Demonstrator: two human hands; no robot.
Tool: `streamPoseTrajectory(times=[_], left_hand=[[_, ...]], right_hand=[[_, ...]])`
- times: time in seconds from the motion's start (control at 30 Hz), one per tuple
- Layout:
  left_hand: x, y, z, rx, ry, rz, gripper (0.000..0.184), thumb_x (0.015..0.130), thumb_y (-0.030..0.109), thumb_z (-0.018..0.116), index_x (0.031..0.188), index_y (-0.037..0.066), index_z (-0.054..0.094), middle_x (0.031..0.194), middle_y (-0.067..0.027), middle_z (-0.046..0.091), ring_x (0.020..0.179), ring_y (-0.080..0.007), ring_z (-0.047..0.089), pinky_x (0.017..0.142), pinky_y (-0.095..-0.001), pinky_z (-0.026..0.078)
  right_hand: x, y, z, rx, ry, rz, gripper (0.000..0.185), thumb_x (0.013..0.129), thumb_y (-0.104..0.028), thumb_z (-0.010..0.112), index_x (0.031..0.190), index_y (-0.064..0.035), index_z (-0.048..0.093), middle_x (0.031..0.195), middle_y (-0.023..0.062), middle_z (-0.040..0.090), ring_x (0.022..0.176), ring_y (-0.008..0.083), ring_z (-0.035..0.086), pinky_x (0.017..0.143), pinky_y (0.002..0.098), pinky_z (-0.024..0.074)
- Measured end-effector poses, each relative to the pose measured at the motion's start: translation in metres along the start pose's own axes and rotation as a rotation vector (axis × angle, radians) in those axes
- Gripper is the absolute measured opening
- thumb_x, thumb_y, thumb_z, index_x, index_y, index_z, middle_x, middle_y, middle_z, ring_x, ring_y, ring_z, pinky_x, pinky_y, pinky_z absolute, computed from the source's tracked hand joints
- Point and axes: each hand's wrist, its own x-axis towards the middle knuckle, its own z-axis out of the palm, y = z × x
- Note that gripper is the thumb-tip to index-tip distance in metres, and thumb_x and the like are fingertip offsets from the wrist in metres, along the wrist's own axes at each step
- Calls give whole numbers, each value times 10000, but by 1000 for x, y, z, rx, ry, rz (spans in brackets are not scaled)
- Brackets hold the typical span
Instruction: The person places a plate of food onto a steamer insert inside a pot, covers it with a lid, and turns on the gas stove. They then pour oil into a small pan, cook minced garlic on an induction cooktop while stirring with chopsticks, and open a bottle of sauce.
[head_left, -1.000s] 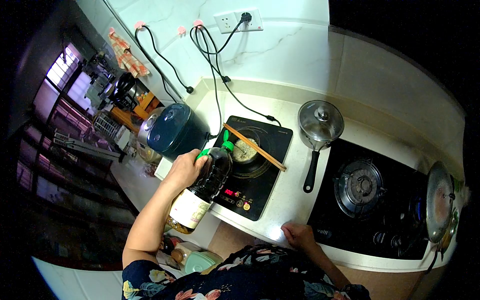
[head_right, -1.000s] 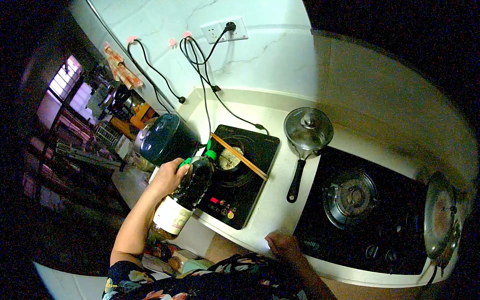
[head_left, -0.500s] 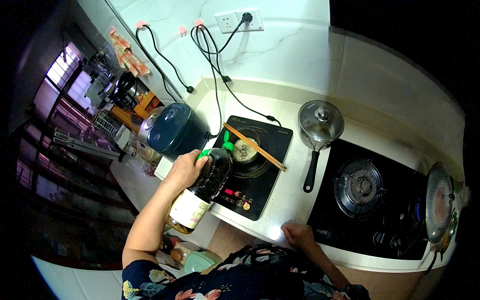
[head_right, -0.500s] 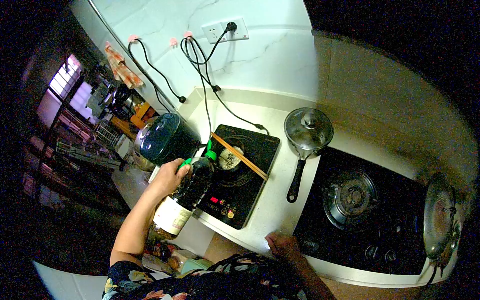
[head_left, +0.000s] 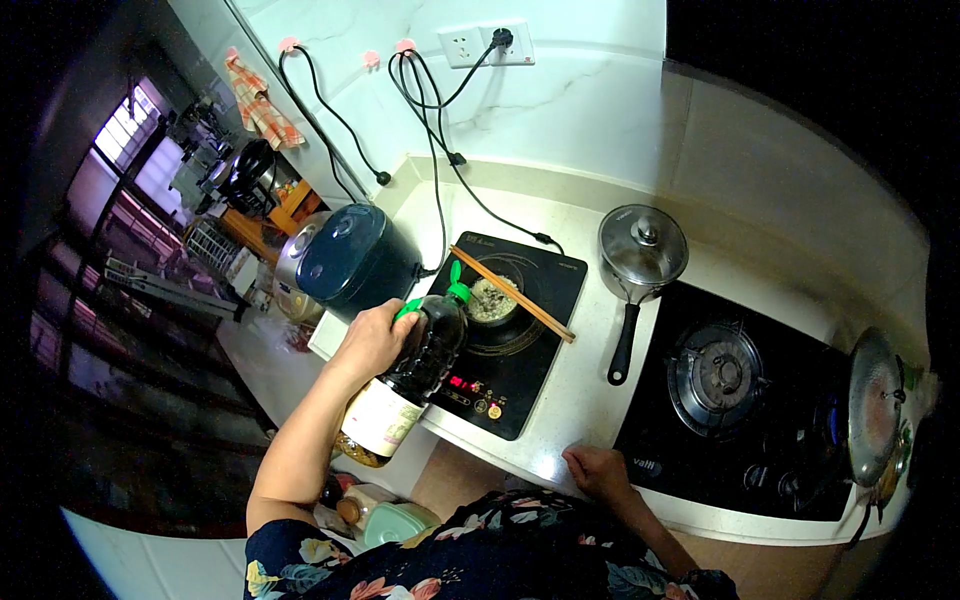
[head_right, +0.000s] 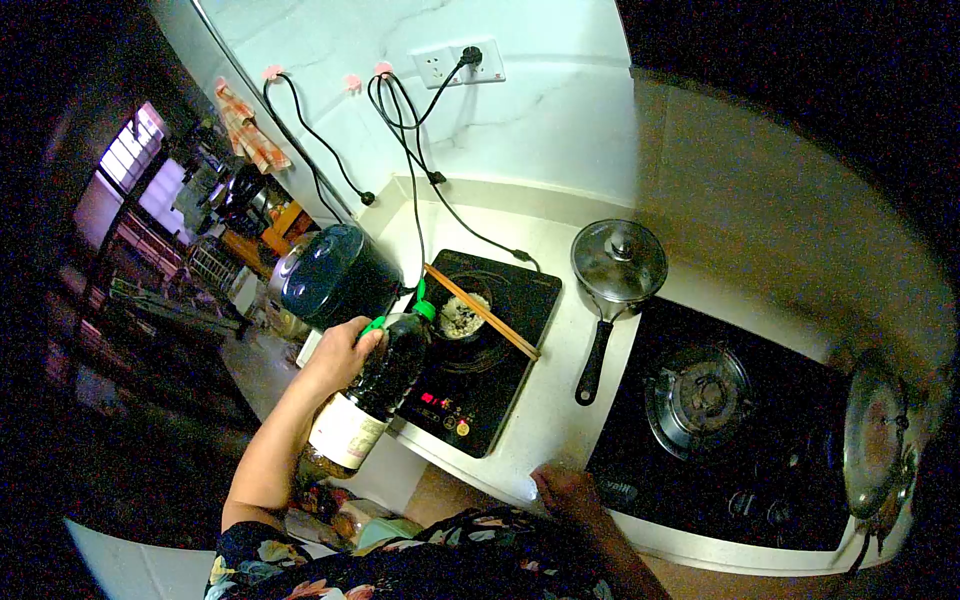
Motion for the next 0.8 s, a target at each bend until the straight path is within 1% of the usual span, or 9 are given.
streamPoseTrajectory(times=[0.2,0.23,0.33,0.43,0.53,0.57,0.67,0.73,0.8], left_hand=[[-10,-3,-1,-228,129,4,307,984,281,542,1121,15,607,909,-271,661,894,-423,651,784,-430,493],[-16,2,-7,-251,176,41,288,997,259,533,1141,18,600,893,-212,676,818,-309,667,770,-378,495],[-26,-4,-4,-405,309,151,272,999,235,537,1163,26,595,888,-155,676,791,-212,631,766,-345,491],[-50,-3,-9,-530,347,150,255,996,196,531,1186,38,593,830,-54,636,715,-118,569,671,-285,474],[-76,-5,-9,-690,295,174,242,996,147,507,1195,47,601,780,32,551,670,-39,479,604,-220,433],[-81,-11,-5,-772,234,184,248,998,144,504,1203,44,599,809,31,557,681,-36,477,608,-216,432],[-94,-21,9,-994,26,244,261,997,117,502,1230,41,590,1007,22,611,740,-35,495,652,-205,443],[-96,-16,23,-946,23,406,269,988,101,515,1239,43,589,1067,-2,624,839,-51,529,731,-219,462],[-91,-10,36,-916,-71,588,316,987,170,566,1282,57,583,1146,-73,603,1024,-142,567,892,-262,443]], right_hand=[[-4,1,3,-73,-31,26,121,886,-157,653,872,-41,687,795,136,691,678,300,685,587,387,536],[-3,-2,1,-94,-42,32,126,889,-160,651,871,-41,688,799,135,691,684,302,685,591,385,536],[2,-9,-6,-157,-134,88,128,898,-156,645,897,-38,695,828,140,698,705,314,686,612,378,544],[-3,-1,2,22,-4,24,201,926,-231,619,1011,-60,683,857,141,700,761,319,686,655,432,554],[5,-27,-10,248,113,121,209,901,-138,651,1091,-56,681,839,125,702,731,248,689,653,358,556],[15,-52,-29,310,26,270,222,884,-81,657,1102,-49,685,785,103,680,725,177,680,661,297,553],[45,-99,-49,673,52,135,509,858,-117,689,1340,-51,540,1082,108,649,1011,218,652,857,314,531],[71,-133,-61,761,48,-74,863,846,-483,717,1468,-10,350,1252,161,560,1194,249,551,984,346,455],[93,-167,-67,904,98,-253,990,845,-546,690,1534,-43,188,1383,179,456,1306,257,442,1096,408,337]])
